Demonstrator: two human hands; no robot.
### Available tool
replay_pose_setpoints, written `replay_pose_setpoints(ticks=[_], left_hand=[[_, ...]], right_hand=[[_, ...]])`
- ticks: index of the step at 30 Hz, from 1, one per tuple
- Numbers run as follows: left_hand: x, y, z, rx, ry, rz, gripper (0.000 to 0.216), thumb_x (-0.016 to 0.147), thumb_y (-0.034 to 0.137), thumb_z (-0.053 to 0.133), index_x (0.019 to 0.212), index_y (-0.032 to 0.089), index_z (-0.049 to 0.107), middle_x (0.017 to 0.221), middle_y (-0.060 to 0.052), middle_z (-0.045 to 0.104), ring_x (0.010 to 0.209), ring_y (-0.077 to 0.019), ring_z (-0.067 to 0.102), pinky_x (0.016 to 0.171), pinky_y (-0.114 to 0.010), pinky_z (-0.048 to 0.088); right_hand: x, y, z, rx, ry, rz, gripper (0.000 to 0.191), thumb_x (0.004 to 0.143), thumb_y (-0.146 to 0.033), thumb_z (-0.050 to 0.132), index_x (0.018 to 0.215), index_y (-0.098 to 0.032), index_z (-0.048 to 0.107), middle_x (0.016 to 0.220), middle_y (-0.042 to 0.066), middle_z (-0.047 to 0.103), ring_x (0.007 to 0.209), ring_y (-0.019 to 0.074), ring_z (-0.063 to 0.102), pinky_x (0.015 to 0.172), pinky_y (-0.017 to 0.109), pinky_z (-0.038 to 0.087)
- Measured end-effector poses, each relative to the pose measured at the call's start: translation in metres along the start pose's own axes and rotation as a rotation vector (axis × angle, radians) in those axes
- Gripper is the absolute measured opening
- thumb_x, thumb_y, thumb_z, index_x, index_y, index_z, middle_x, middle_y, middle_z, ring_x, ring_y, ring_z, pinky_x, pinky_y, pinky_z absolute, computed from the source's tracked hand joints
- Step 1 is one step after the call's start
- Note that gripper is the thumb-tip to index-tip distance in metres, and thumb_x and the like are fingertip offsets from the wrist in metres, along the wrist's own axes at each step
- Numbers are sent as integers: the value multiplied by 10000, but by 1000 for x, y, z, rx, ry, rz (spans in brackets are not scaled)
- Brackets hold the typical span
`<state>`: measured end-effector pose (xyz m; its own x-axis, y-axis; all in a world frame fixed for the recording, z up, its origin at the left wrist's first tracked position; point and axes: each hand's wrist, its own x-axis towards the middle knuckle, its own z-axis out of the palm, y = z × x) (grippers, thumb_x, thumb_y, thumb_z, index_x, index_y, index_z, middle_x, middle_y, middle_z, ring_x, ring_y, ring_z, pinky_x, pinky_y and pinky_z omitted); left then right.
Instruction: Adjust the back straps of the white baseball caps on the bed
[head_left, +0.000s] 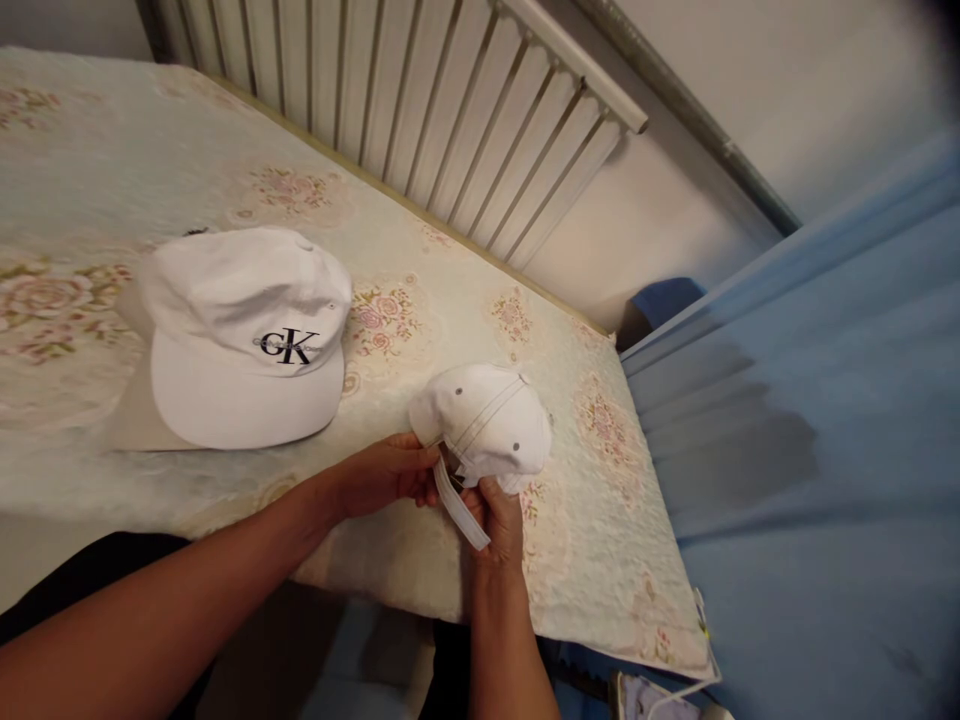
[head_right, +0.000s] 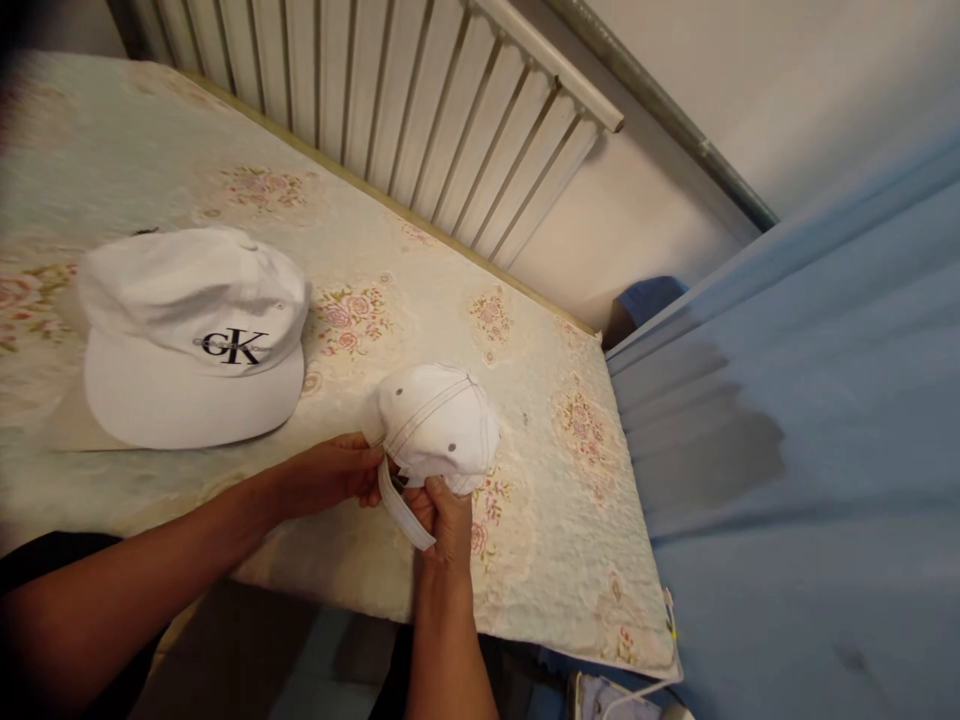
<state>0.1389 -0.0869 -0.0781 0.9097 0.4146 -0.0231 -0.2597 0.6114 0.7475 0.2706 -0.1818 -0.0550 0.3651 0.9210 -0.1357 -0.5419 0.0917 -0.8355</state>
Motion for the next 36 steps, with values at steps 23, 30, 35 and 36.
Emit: replay_pose_setpoints(ticks=[23,30,35,36], left_hand=[[1,-4,2,27,-29,-32,233,768,319,718,856,104,703,776,-71,690,648,-128,617,617,-244,483],[2,-3,6,36,-26,-65,107,744,212,710,771,108,707,675,-39,665,566,-100,570,586,-230,455],[1,-4,6,30,-38,-84,100,763,212,683,757,115,704,686,-40,664,568,-103,574,602,-242,464],[1,-5,6,29,-45,-86,98,762,211,683,757,116,704,689,-40,663,572,-104,575,604,-243,465]], right_hand=[[-1,5,-4,17,40,0,597,631,-329,739,1190,-219,559,871,36,723,700,232,678,626,418,583],[-1,8,-2,19,-10,62,546,646,-394,728,1129,-183,586,818,52,710,709,258,688,608,439,582],[-1,9,-1,58,-18,39,570,663,-344,714,1188,-200,545,892,62,709,691,243,687,584,429,589],[0,10,-2,64,-18,33,582,670,-330,709,1209,-205,529,891,58,708,680,238,685,580,425,590]])
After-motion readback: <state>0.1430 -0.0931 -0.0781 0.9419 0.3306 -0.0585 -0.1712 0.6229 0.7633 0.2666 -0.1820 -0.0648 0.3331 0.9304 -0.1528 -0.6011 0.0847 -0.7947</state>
